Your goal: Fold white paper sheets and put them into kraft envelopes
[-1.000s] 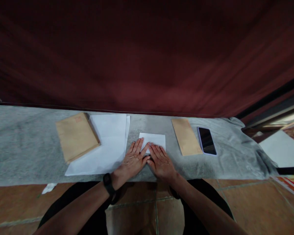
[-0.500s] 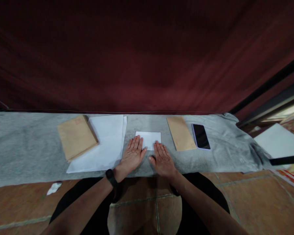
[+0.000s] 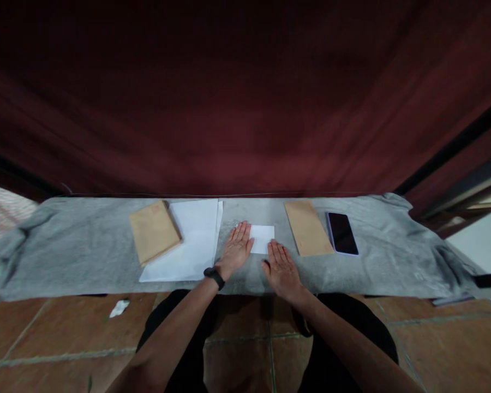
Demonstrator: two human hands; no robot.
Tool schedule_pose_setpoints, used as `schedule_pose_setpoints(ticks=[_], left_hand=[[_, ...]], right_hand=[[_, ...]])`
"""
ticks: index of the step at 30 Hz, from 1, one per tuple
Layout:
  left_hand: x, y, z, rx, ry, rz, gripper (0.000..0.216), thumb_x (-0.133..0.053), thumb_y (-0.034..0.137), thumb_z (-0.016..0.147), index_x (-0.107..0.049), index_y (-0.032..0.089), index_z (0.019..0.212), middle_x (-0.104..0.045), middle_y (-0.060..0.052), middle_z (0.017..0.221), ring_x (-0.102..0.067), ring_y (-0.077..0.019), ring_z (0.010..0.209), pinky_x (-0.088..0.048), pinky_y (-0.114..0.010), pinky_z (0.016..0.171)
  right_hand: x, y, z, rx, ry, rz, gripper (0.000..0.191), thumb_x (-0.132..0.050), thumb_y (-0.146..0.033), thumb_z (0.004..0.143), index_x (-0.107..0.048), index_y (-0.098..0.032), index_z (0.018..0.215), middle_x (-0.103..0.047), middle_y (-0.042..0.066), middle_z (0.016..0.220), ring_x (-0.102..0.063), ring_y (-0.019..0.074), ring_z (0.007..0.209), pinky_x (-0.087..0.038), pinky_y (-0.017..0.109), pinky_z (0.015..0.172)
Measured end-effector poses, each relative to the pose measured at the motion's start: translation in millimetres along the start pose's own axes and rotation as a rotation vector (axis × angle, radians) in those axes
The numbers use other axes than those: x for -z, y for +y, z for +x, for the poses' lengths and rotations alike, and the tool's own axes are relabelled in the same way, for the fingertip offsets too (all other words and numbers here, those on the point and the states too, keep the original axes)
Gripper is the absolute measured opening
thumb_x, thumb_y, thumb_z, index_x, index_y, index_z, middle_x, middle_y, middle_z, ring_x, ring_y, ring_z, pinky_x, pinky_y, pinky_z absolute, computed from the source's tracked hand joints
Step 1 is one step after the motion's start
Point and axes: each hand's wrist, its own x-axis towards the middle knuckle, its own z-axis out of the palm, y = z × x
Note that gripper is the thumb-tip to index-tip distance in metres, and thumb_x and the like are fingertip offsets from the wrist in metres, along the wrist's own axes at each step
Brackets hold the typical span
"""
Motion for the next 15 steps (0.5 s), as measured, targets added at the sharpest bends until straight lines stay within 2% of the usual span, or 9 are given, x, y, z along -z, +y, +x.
schedule_pose_setpoints(ticks=[6,11,15], left_hand=[[0.9,2.4,-9.1,0.033,0.024,0.01,0.06,-0.026,0.036,0.106,-0.028,0.011,0.16,-0.032,-0.015,0.165,-0.024,-0.0249,0.155,-0.024,-0.05,0.126],[2.6,18.6,-18.2,-0.143,-0.037,-0.003,0.058,-0.026,0.029,0.105,-0.029,0.01,0.16,-0.029,-0.013,0.167,-0.021,-0.0233,0.156,-0.022,-0.045,0.127],[-0.6,19.1,-23.9,-0.107,-0.049,-0.007,0.058,-0.026,0.026,0.104,-0.031,0.005,0.158,-0.03,-0.017,0.166,-0.022,-0.0242,0.156,-0.025,-0.044,0.126]], right_hand=[[5.3,9.2,21.3,-0.043,-0.016,0.033,0.055,-0.035,-0.036,0.106,-0.05,-0.004,0.149,-0.049,0.02,0.153,-0.041,0.033,0.147,-0.025,0.054,0.124],[-0.9,3.2,46.5,0.079,-0.046,0.12,0.055,-0.027,-0.037,0.108,-0.042,-0.011,0.155,-0.037,0.011,0.163,-0.033,0.0239,0.152,-0.025,0.046,0.125],[-14.0,-1.1,50.4,0.111,-0.07,0.106,0.056,-0.025,-0.039,0.109,-0.041,-0.013,0.155,-0.037,0.012,0.163,-0.031,0.0232,0.153,-0.026,0.046,0.125]])
